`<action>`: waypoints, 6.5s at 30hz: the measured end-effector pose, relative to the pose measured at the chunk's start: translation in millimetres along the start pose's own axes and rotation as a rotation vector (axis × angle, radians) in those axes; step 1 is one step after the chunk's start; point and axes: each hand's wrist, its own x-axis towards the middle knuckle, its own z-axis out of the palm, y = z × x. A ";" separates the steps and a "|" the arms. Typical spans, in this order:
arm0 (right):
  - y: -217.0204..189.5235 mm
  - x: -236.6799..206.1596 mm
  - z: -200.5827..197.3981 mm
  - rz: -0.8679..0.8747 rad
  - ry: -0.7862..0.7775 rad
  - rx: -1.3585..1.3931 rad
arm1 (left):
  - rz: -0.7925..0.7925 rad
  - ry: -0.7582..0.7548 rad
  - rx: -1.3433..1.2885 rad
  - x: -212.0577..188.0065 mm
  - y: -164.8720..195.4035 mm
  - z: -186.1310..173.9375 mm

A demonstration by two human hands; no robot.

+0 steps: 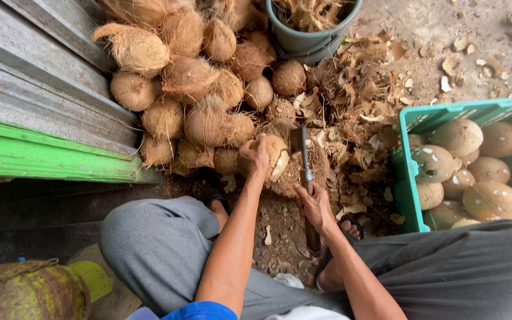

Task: The person sits on the ground and uses a machete to trim the fibrous husk off coconuts one at a time, rotating each coconut to cut away the outer husk, then places the trimmed coconut into a green plastic crate beside them.

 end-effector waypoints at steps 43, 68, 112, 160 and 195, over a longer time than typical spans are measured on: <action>-18.5 -4.9 3.0 -0.336 0.014 0.006 | -0.125 -0.084 0.149 -6.5 28.7 -27.9; -20.9 -21.5 -10.9 -0.324 0.056 -0.108 | 0.042 -0.235 -0.286 -9.9 -8.0 -34.4; -4.7 -3.9 -3.6 -0.235 0.129 -0.342 | 0.031 -0.151 0.127 -11.4 15.1 -9.3; -5.1 5.3 -4.0 0.058 -0.022 0.034 | 0.259 0.083 0.107 -39.8 -26.8 -12.7; -25.3 -21.7 6.0 -0.147 -0.047 -0.095 | 0.651 0.160 0.399 10.5 -44.2 -11.4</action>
